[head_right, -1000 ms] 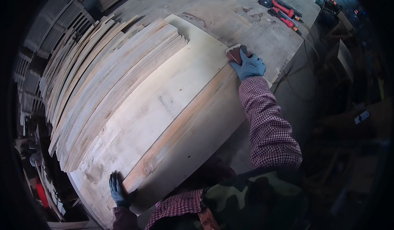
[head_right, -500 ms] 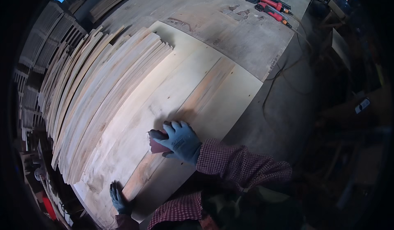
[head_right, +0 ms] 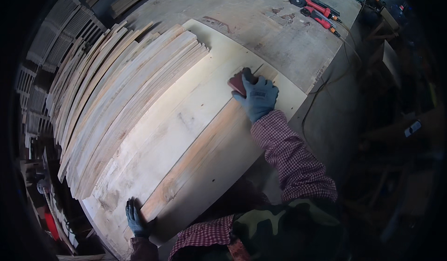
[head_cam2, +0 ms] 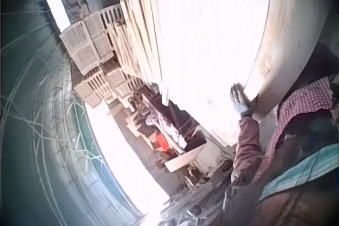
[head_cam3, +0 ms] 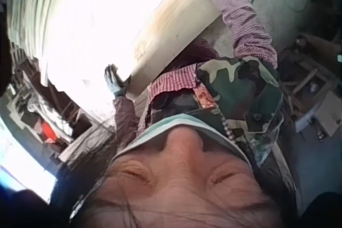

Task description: The person sands a long wooden plank on a workbench using a sanding block. They repeatedly rub the block along the plank's length and edges, occasionally lifting and repositioning the plank to access different areas.

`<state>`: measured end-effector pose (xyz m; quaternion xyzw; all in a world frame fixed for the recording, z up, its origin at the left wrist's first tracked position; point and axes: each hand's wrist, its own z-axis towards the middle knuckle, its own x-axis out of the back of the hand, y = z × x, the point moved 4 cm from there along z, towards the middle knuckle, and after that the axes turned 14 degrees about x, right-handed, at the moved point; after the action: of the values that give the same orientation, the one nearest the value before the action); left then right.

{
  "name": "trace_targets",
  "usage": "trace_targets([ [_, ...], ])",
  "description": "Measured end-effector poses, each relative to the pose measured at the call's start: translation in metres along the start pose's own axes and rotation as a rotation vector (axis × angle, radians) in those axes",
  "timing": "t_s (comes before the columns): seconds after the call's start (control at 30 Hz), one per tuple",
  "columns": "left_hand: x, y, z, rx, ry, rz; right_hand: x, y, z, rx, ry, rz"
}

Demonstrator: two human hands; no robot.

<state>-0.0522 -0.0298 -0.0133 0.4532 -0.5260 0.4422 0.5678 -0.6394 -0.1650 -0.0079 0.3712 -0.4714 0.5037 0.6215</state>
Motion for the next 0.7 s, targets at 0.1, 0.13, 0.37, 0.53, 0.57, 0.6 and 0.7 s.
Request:
trace_targets([
  [0.1, 0.005, -0.004, -0.007, 0.003, 0.015, -0.004, 0.028, -0.128, -0.061, 0.418, 0.012, 0.250],
  [0.13, 0.003, -0.006, -0.006, 0.054, -0.027, -0.017, 0.040, -0.159, -0.084, 0.571, 0.004, 0.302],
  [0.37, 0.007, -0.005, -0.010, 0.044, -0.002, -0.047, 0.033, -0.078, -0.047, 0.473, 0.043, 0.292],
  [0.53, 0.007, 0.000, -0.004, 0.035, 0.015, -0.115, -0.003, 0.119, 0.031, -0.364, -0.295, 0.013],
  [0.57, 0.007, -0.001, -0.005, 0.029, 0.017, -0.118, 0.001, 0.106, 0.028, -0.319, -0.247, -0.021],
  [0.6, 0.006, -0.001, -0.005, 0.022, 0.020, -0.123, 0.001, 0.084, 0.021, -0.276, -0.198, -0.057],
  [0.7, 0.006, 0.002, -0.002, 0.021, 0.031, -0.099, -0.005, -0.006, -0.019, 0.043, 0.063, -0.078],
])
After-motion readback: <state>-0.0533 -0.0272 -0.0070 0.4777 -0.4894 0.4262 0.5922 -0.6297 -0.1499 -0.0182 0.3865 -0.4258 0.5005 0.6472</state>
